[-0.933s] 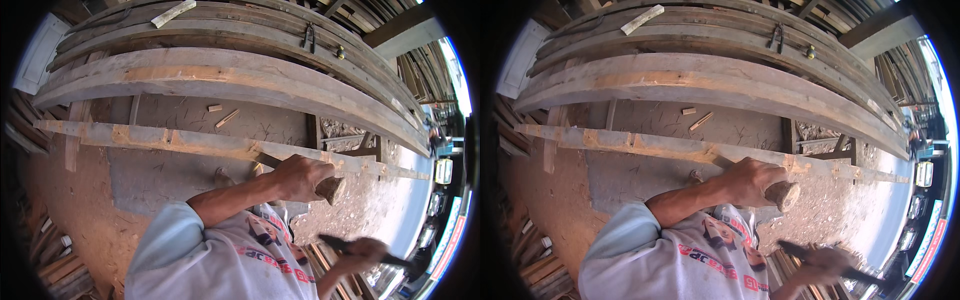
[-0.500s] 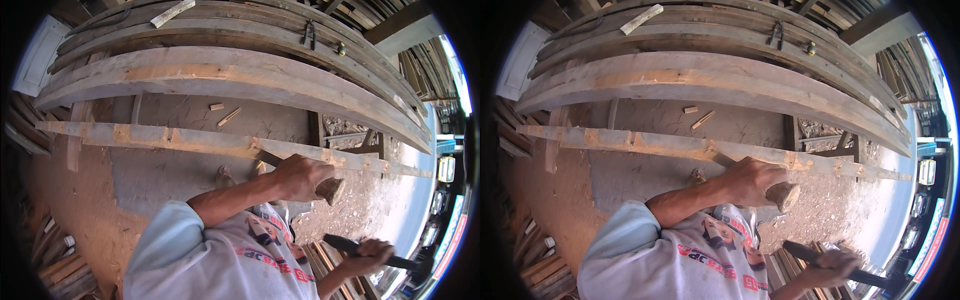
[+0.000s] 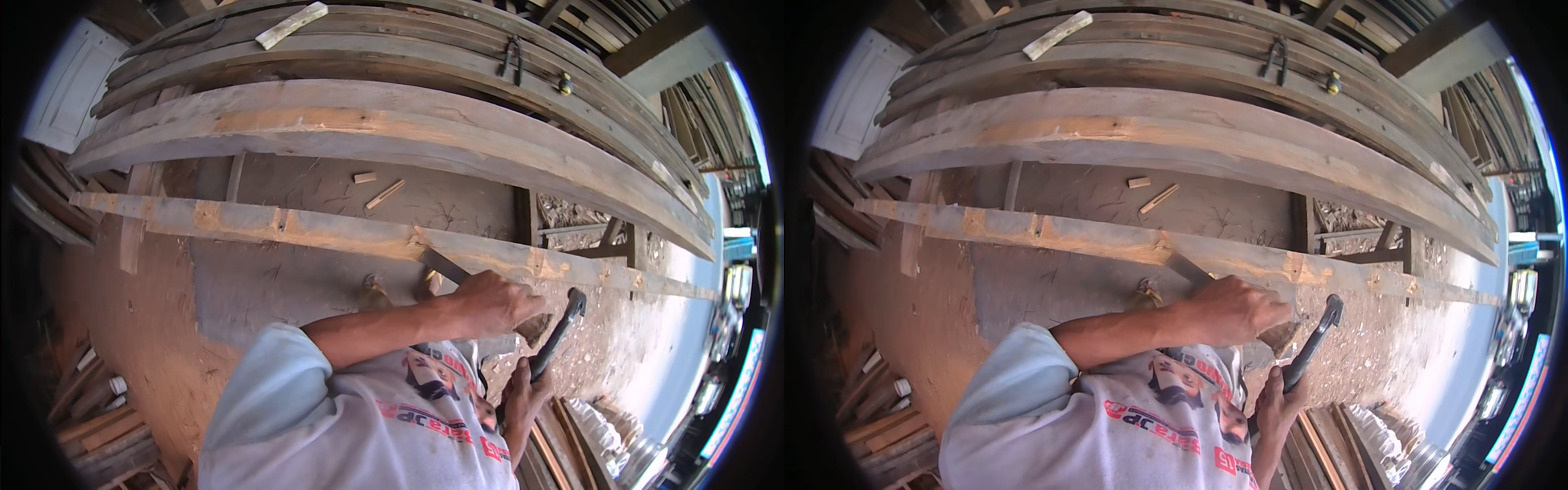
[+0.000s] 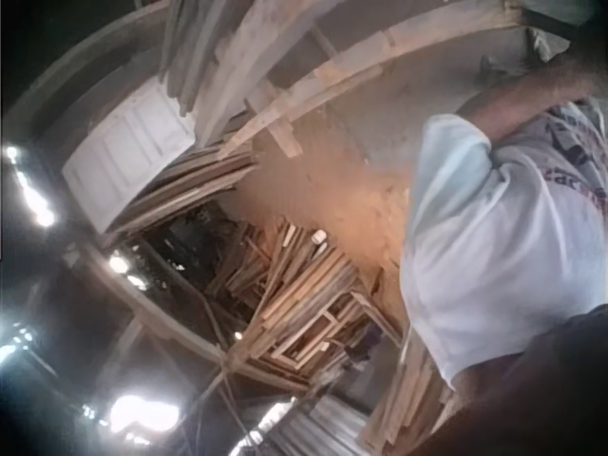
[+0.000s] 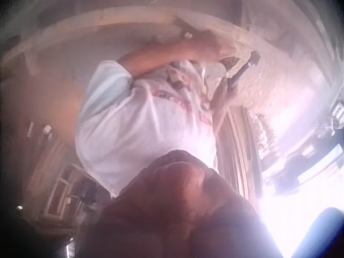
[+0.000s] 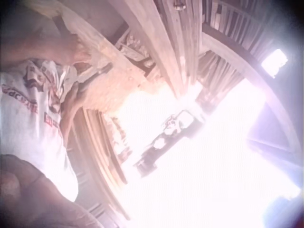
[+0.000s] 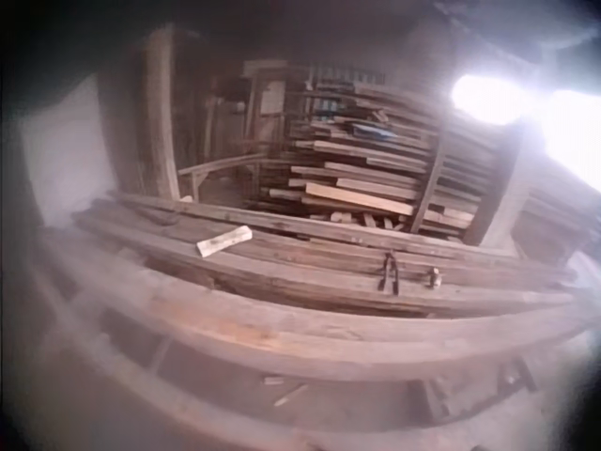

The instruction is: The person uses a hammer and a screwdriver to remove nails and fasteners from a curved wooden frame. They then use pliers to pull out remaining nails and finally lift the frame to inspect it.

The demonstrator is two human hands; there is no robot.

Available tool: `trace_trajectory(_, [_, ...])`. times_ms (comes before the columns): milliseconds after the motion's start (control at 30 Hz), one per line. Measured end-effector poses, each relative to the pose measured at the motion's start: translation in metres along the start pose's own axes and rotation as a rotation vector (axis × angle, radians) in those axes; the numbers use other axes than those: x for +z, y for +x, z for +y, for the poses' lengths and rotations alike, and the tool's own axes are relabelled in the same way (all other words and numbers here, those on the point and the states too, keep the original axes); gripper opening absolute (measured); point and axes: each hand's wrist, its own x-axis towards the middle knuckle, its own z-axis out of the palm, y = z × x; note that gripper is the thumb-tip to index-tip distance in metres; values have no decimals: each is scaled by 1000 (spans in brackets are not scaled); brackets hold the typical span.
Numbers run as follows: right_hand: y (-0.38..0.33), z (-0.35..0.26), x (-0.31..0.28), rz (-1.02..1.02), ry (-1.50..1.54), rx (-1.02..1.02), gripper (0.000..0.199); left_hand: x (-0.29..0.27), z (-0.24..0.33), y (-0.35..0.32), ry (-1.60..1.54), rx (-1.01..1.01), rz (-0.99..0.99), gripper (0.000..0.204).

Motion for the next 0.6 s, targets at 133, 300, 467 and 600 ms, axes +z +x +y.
trace_trajectory(133, [8,12,-1,-52,-13,37,26,29,-8,-8,102,-32,-246,21])
trace_trajectory(300, [19,7,-2,-70,23,9,26,-4,11,-7,-60,-28,-172,48])
trace_trajectory(467, [41,-5,-9,-66,-11,-32,28,-75,19,1,-255,53,326,66])
trace_trajectory(600, [71,-12,-12,-134,-40,-107,30,-147,17,-22,-110,100,691,72])
